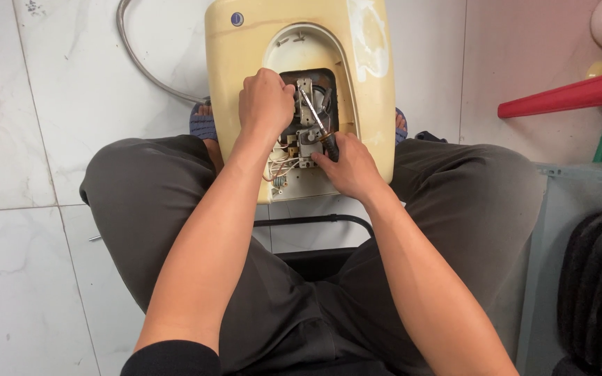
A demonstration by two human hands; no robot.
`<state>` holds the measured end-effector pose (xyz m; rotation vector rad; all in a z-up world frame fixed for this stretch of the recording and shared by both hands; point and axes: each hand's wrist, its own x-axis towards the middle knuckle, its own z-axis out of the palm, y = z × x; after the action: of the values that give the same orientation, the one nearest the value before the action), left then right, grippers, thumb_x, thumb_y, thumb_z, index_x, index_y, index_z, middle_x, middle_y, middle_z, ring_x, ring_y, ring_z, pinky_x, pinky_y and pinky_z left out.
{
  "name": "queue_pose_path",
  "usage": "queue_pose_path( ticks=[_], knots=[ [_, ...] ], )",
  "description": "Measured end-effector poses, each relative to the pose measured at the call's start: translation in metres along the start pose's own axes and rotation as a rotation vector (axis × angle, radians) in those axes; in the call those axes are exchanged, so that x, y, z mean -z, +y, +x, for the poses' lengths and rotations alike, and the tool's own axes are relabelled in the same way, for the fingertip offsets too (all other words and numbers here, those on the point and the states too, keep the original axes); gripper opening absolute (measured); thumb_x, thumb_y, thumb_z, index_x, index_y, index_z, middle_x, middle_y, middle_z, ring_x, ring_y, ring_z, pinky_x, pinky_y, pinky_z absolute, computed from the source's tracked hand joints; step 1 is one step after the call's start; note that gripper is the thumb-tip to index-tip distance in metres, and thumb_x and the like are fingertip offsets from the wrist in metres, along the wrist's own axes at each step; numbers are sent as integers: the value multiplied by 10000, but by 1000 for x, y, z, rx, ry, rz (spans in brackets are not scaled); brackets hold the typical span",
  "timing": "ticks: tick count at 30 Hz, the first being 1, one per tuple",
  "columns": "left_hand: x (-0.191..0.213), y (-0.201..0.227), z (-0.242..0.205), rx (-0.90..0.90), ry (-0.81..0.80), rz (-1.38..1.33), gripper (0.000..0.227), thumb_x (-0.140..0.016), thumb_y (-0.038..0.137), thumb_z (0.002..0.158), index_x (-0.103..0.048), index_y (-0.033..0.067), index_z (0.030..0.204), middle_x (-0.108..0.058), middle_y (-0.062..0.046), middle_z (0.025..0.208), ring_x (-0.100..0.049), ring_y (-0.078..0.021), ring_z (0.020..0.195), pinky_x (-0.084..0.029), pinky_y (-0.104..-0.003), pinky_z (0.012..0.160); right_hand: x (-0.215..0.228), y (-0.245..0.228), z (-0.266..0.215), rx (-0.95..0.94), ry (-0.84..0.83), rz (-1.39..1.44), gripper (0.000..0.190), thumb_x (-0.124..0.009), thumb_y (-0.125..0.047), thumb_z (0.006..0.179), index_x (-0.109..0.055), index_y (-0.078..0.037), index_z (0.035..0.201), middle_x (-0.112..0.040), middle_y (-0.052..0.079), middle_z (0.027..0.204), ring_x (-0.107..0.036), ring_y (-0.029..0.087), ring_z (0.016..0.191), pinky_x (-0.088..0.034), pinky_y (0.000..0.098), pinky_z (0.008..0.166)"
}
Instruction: Repairing the internal components of a small water heater using a screwdriver and manual manipulation of wires.
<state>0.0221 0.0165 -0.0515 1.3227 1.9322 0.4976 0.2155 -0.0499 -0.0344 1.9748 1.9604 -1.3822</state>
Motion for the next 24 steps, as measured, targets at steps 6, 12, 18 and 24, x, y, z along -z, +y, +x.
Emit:
queue_pose_path(
  ticks=[6, 12, 18, 24],
  knots=[
    [-9, 0, -7, -46, 96, 39, 161, -699, 114, 884, -731, -13, 790, -732, -181, 746, -715, -357, 637, -579, -454, 633, -14, 13, 0, 137, 161, -34, 328, -753, -304, 910, -633, 1, 925, -633, 165, 907, -629, 328, 799, -523, 431, 764],
    [-14, -1, -7, -31, 101, 52, 165, -688, 106, 894, -670, -19, 788, -703, -176, 727, -700, -351, 611, -560, -459, 599, -9, 8, -2, 129, 134, -12, 289, -749, -295, 911, -629, -34, 880, -636, 147, 922, -634, 305, 819, -525, 423, 774],
    [-2, 0, -12, -82, 16, 61, 244, -683, 164, 930, -708, -69, 866, -732, -207, 787, -722, -366, 652, -581, -453, 627, 1, -6, -10, 70, 91, 15, 282, -744, -256, 909, -656, 7, 957, -714, 127, 830, -677, 267, 736, -558, 380, 727],
    [53, -4, -44, -256, -12, 137, 155, -640, 126, 933, -703, -6, 879, -727, -196, 853, -689, -423, 711, -539, -515, 669, 40, -50, -36, -103, 80, 47, 188, -666, -222, 983, -636, -37, 990, -684, 78, 717, -661, 178, 602, -531, 329, 578]
  ],
)
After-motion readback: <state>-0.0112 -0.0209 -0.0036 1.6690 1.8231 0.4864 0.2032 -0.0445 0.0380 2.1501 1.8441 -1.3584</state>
